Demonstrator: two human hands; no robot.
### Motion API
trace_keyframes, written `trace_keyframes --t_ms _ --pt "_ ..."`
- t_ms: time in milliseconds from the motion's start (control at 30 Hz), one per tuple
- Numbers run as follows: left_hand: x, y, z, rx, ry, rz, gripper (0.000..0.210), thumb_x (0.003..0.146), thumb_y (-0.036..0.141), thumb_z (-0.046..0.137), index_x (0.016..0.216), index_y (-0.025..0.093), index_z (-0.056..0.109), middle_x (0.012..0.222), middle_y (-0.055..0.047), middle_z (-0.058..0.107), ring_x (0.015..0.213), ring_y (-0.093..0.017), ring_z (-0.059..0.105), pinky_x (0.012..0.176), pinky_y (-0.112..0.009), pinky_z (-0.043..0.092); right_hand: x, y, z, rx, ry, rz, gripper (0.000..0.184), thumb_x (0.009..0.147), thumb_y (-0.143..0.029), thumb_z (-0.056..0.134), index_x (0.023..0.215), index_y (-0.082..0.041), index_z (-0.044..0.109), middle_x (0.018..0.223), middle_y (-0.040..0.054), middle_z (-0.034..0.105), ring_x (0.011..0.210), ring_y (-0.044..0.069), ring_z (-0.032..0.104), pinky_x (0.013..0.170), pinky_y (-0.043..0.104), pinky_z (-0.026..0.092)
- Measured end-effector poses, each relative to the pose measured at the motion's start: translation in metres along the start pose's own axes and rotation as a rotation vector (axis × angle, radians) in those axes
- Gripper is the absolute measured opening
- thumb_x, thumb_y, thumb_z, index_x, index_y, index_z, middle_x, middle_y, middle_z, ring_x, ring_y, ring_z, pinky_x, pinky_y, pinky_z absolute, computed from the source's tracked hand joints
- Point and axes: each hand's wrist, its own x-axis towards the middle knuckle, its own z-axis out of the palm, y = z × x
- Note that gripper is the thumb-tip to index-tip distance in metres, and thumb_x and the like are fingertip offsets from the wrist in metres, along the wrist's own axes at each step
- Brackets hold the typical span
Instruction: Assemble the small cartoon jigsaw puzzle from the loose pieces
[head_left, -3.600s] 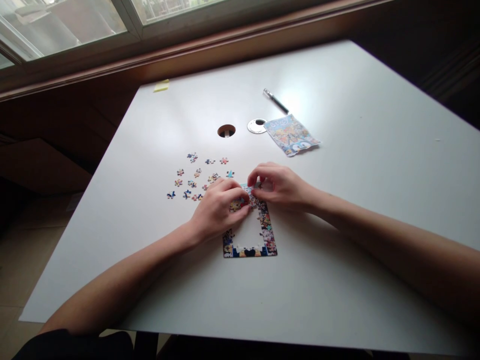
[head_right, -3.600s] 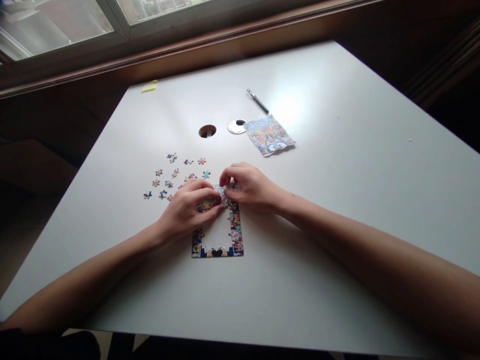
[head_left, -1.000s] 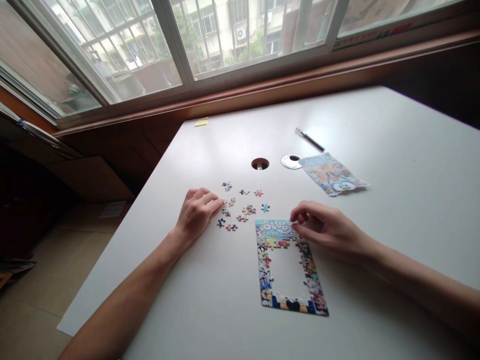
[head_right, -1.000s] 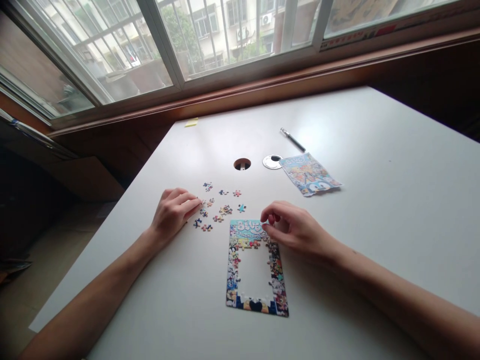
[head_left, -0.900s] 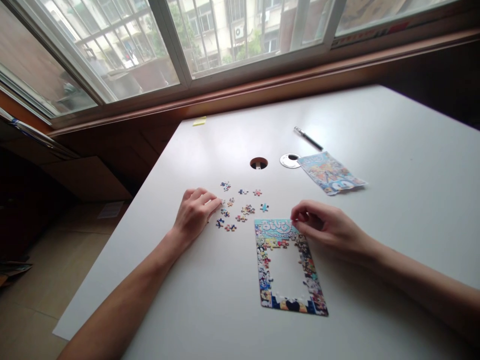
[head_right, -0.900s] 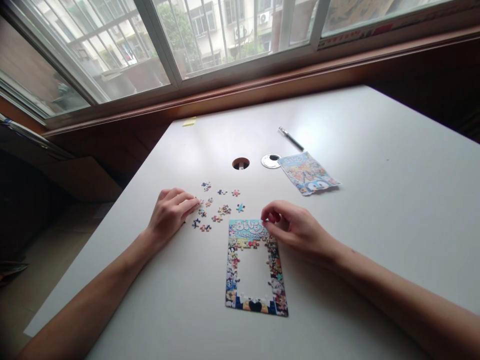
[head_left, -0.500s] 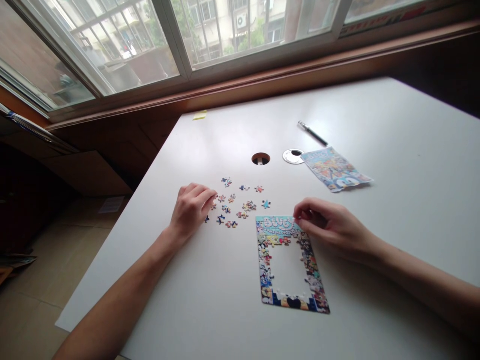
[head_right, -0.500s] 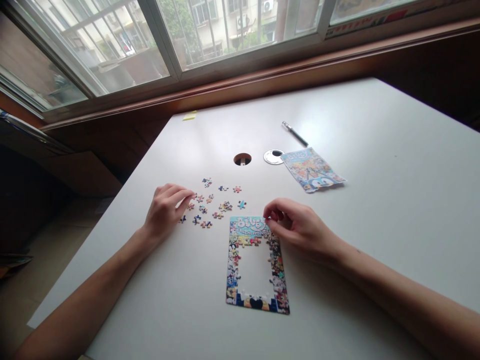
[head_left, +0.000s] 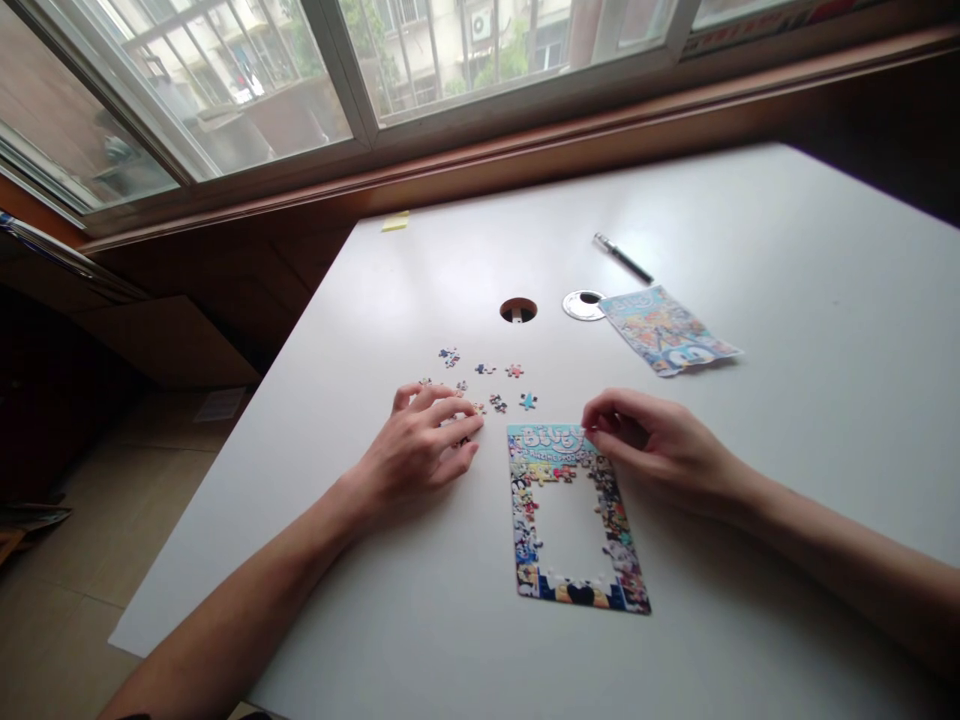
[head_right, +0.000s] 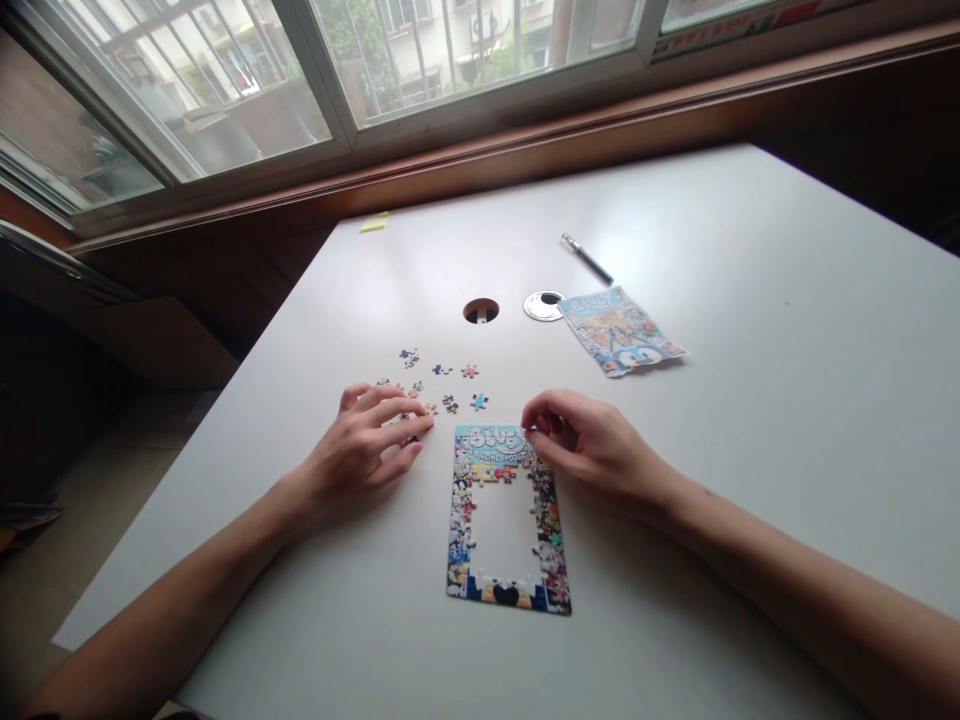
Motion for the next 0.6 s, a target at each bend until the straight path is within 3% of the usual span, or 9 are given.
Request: trace_keyframes --t_ms 133,267,400,600 --pt "0.001 -0.008 -0.001 -0.053 0.060 -0.066 0.025 0.095 0.020 0.055 0.118 0.025 0.066 0.115 -0.003 0.071 0.113 -0.022 0.059 0.100 -0.042 0.035 -0.001 -0.001 -0.001 0.000 0.008 -0.004 0.006 0.089 -0.028 0.061 0.091 -0.022 0.062 0.072 0.0000 0.057 0.063 0.013 0.050 0.058 0.028 0.041" --pt "0.001 -0.015 0.001 -0.070 0.049 -0.057 0.029 0.097 0.012 0.050 0.118 0.027 0.065 0.123 0.000 0.070 0.124 -0.022 0.053 0.103 -0.043 0.033 0.000 -0.002 -0.002 -0.006 0.004 -0.009 0.007 0.089 -0.029 0.061 0.090 -0.022 0.062 0.070 -0.0006 0.056 0.061 0.013 0.048 0.057 0.028 0.041" --pt "-0.001 -0.018 0.004 -0.043 -0.002 -0.032 0.030 0.096 0.013 0.054 0.116 0.030 0.066 0.122 0.000 0.071 0.119 -0.022 0.055 0.101 -0.043 0.031 0.000 -0.002 -0.002 -0.002 0.005 0.000 0.007 0.088 -0.029 0.061 0.090 -0.022 0.062 0.070 0.0002 0.057 0.061 0.014 0.049 0.057 0.028 0.041" --pt "0.002 -0.014 0.005 -0.049 0.083 -0.141 0.021 0.096 0.021 0.057 0.111 0.028 0.070 0.112 -0.003 0.071 0.110 -0.021 0.057 0.098 -0.042 0.034 0.000 -0.001 -0.001 -0.012 0.003 0.012 0.008 0.088 -0.030 0.062 0.090 -0.022 0.062 0.069 -0.0004 0.056 0.061 0.013 0.049 0.057 0.028 0.041"
